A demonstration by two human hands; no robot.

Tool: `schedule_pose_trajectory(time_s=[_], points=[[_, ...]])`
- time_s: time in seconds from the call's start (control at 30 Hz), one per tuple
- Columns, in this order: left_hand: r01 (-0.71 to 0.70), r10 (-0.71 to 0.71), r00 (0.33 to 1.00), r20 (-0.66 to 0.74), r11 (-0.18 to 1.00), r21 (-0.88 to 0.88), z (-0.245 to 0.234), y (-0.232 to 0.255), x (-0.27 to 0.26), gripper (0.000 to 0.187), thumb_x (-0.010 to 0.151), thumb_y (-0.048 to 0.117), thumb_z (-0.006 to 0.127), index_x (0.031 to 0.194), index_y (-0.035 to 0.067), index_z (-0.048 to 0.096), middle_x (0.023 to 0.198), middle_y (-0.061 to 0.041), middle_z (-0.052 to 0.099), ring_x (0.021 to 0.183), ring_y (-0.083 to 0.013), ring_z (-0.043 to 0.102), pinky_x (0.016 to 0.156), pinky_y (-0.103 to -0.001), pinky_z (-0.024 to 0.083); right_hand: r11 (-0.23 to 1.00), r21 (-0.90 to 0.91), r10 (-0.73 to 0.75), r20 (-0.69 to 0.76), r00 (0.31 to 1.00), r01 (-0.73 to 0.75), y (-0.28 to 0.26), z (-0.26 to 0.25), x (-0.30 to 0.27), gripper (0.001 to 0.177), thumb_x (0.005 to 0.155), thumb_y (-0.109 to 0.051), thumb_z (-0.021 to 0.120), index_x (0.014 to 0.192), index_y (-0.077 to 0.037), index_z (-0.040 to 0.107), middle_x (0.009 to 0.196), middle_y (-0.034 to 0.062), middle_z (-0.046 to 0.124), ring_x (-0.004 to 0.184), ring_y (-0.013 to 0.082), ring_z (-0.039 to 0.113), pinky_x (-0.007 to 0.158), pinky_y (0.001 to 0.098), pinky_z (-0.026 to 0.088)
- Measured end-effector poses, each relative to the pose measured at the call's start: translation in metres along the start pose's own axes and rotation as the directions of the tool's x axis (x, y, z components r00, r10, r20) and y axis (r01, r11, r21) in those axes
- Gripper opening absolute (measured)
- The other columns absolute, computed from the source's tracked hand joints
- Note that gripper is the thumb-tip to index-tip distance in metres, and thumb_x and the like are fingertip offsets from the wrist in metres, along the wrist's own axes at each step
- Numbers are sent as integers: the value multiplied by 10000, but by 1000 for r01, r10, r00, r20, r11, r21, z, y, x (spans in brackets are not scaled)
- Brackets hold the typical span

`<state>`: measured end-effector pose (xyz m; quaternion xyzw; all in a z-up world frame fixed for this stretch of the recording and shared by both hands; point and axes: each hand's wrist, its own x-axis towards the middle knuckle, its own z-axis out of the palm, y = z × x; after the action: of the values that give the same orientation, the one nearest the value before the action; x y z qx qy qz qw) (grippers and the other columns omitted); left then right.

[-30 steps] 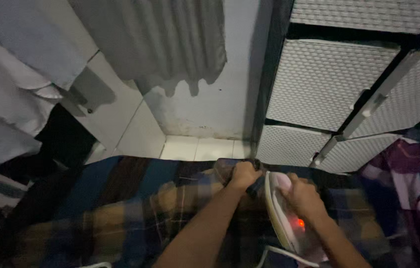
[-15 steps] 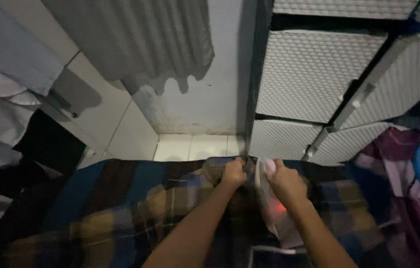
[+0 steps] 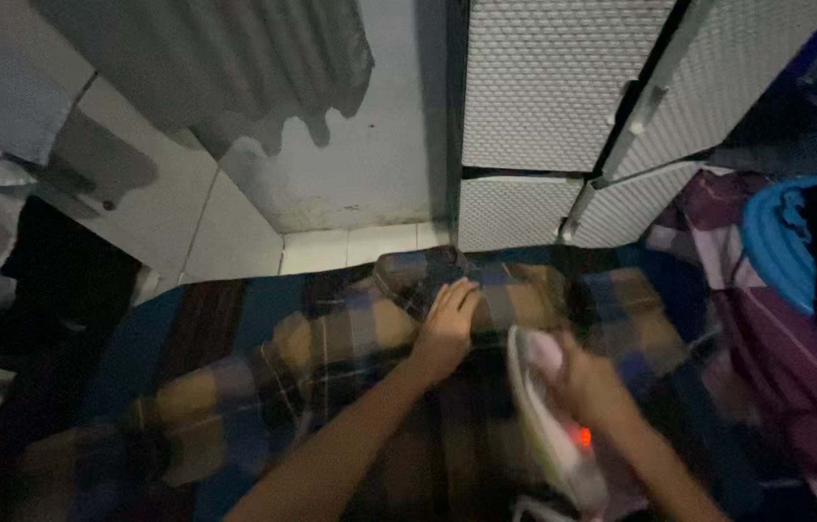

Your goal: The person irons a plaid shirt on a small ironing board. They repeatedly lift, reposition, and smooth the shirt, then use a handheld iron to press the fabric. The shirt is handled one at a time, with frequent adjustments to different sections.

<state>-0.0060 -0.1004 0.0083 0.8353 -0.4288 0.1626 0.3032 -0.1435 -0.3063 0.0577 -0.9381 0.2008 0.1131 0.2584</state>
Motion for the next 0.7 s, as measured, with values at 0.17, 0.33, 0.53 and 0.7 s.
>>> schedule_pose_trajectory(time_s=[0.17,0.33,0.53,0.7], points=[[59,-17,973,232,983,-176,4,25,-55,578,718,-151,552,1277,-16,610,1374,-224,568,1345,-417,500,1141,-487,385,997,-39,-56,122,991,61,23,41,-100,724,818,-439,678,1485,-293,436,851,197,768,758,357,780,708,475,624],[49,21,946,324,977,-208,7,35,-70,403,821,-65,588,1200,49,663,1236,-138,631,1241,-338,566,1056,-487,439,972,-187,-87,288,954,145,61,23,-117,735,896,-559,625,1564,-355,397,850,209,756,743,337,785,750,474,634],[162,-142,702,698,986,37,9,53,-32,356,988,372,626,1204,93,677,1185,-129,600,1182,-319,493,1025,-526,362,968,-232,-102,-29,994,93,80,-25,-87,728,841,-548,687,1467,-243,478,753,224,755,718,365,758,703,484,624],[129,-251,608,753,967,218,6,68,-11,507,837,518,766,1151,121,743,1233,-117,613,1270,-317,464,1054,-531,366,996,-33,-63,361,930,80,79,-51,-110,713,852,-562,696,1505,-364,488,772,220,771,708,386,787,760,465,616]])
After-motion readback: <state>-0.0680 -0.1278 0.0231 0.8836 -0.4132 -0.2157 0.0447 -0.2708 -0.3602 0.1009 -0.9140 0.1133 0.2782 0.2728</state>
